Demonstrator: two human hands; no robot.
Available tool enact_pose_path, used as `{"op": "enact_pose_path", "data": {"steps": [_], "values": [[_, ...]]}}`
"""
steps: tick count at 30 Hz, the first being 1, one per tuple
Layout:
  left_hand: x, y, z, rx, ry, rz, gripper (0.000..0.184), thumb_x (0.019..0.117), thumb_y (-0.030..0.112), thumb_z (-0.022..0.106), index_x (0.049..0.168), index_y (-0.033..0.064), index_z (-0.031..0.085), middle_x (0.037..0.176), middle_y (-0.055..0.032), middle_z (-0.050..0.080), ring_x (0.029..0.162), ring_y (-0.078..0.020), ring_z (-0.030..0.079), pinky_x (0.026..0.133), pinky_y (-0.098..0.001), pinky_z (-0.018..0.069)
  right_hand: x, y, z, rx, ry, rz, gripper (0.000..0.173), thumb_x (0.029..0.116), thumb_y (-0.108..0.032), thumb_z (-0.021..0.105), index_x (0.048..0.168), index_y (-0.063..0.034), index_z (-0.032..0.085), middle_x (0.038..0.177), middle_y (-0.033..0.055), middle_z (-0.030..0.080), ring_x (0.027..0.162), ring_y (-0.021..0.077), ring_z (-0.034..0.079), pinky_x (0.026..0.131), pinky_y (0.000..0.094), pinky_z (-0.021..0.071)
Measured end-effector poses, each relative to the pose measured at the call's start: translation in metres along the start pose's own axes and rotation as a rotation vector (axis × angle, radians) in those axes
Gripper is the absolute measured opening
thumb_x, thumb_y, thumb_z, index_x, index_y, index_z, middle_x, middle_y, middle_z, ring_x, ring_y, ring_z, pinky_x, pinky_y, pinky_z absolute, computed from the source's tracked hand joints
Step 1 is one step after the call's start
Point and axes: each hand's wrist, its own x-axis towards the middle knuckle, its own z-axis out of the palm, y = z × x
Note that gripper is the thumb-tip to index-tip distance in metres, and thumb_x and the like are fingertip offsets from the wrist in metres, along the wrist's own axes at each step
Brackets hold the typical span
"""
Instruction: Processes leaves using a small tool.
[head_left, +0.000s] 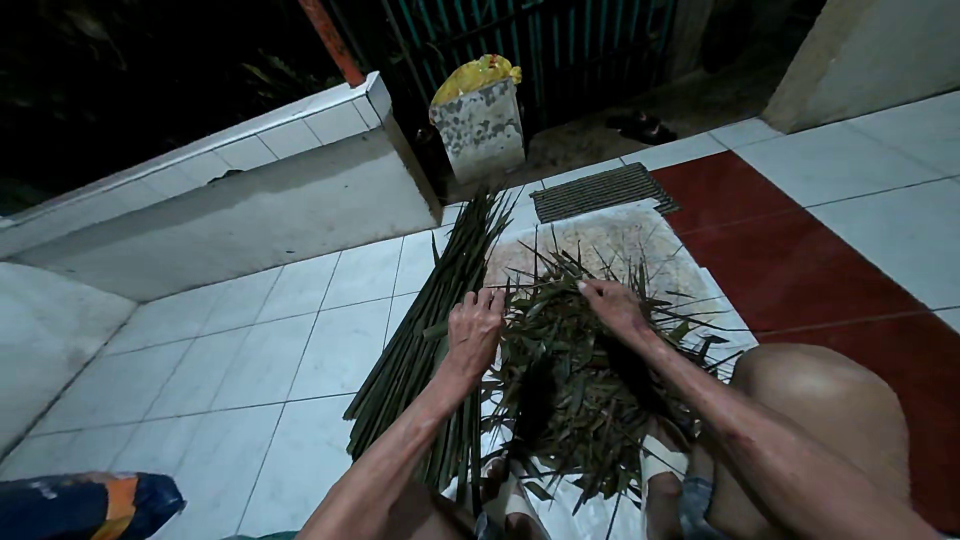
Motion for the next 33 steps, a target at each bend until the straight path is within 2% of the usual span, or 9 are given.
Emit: {"op": "enact_pose_path", "data": {"steps": [4,7,10,14,17,22,24,29,33], "values": [[0.005,-0.004,-0.007,-0.125,-0.14,-0.123,0.024,0.0992,0.016,0.057,0.112,0.0134,0.077,0.095,-0.013,0.072,0.084,-0.0333,0.072,0.062,-0.0482,0.0575,-0.007,-0.004,0.0,0.073,0.093,-0.103,0.038,0.1081,-0.037,0.052,0.13,-0.0113,0.07,0.115,0.0174,0.072,0.107,0.0358,0.068,0.094,0.0604,0.0513],[0.012,-0.002,-0.015,-0.225,-0.342,-0.224,0.029,0.1033,0.023,0.052,0.12,0.0178,0.076,0.105,-0.0128,0.073,0.093,-0.0331,0.072,0.074,-0.053,0.0575,-0.021,-0.018,0.01,0.125,0.013,-0.212,0.039,0.1071,-0.04,0.052,0.133,-0.015,0.068,0.115,0.0117,0.073,0.105,0.0279,0.07,0.095,0.0547,0.0537],[0.014,0.0,-0.018,-0.287,-0.386,-0.257,0.031,0.1043,0.027,0.051,0.12,0.0185,0.076,0.106,-0.0115,0.073,0.095,-0.0316,0.072,0.078,-0.0537,0.0569,-0.026,-0.028,0.022,0.119,-0.072,-0.294,0.04,0.1064,-0.045,0.05,0.133,-0.0219,0.07,0.12,0.0057,0.073,0.112,0.0223,0.069,0.099,0.0522,0.053],[0.011,0.0,-0.019,-0.311,-0.349,-0.254,0.03,0.1035,0.027,0.053,0.12,0.0205,0.077,0.104,-0.0097,0.074,0.093,-0.0292,0.072,0.077,-0.0519,0.0574,-0.023,-0.028,0.022,0.075,-0.048,-0.254,0.04,0.1065,-0.047,0.049,0.132,-0.0255,0.07,0.115,0.0057,0.075,0.108,0.0255,0.07,0.095,0.0561,0.053],[0.01,-0.001,-0.018,-0.311,-0.338,-0.252,0.03,0.1029,0.026,0.053,0.12,0.0203,0.077,0.102,-0.0099,0.074,0.091,-0.0296,0.072,0.076,-0.0519,0.0572,-0.02,-0.027,0.018,0.053,-0.037,-0.213,0.04,0.1066,-0.047,0.05,0.134,-0.0253,0.069,0.117,0.0071,0.074,0.109,0.0282,0.069,0.095,0.0587,0.0519],[0.008,-0.006,-0.018,-0.322,-0.321,-0.239,0.029,0.103,0.027,0.054,0.119,0.021,0.077,0.101,-0.0091,0.074,0.092,-0.0281,0.072,0.077,-0.0505,0.058,-0.006,-0.015,0.01,0.046,0.045,-0.135,0.039,0.1067,-0.044,0.052,0.132,-0.0211,0.07,0.113,0.0115,0.074,0.103,0.0321,0.07,0.09,0.0607,0.0529],[0.008,-0.007,-0.019,-0.333,-0.338,-0.249,0.029,0.1029,0.026,0.054,0.119,0.0212,0.077,0.102,-0.0086,0.074,0.092,-0.0273,0.072,0.078,-0.0501,0.0577,0.002,-0.006,0.006,0.048,0.075,-0.095,0.04,0.107,-0.043,0.051,0.132,-0.0186,0.07,0.115,0.014,0.073,0.106,0.0347,0.068,0.093,0.0622,0.051],[0.008,-0.015,-0.018,-0.439,-0.438,-0.319,0.03,0.1045,0.031,0.054,0.122,0.0226,0.077,0.108,-0.0054,0.075,0.101,-0.0239,0.071,0.088,-0.0503,0.056,0.017,0.012,-0.004,0.067,0.162,0.07,0.042,0.1088,-0.041,0.048,0.133,-0.0132,0.068,0.119,0.0201,0.07,0.11,0.0426,0.066,0.093,0.0671,0.0481],[0.007,-0.026,-0.014,-0.552,-0.467,-0.35,0.029,0.1039,0.034,0.057,0.117,0.0201,0.078,0.109,-0.0041,0.076,0.102,-0.0212,0.071,0.092,-0.0497,0.0562,0.019,0.016,-0.011,0.074,0.24,0.079,0.042,0.1097,-0.038,0.046,0.133,-0.0092,0.067,0.118,0.0234,0.069,0.11,0.044,0.065,0.095,0.0666,0.0476]]}}
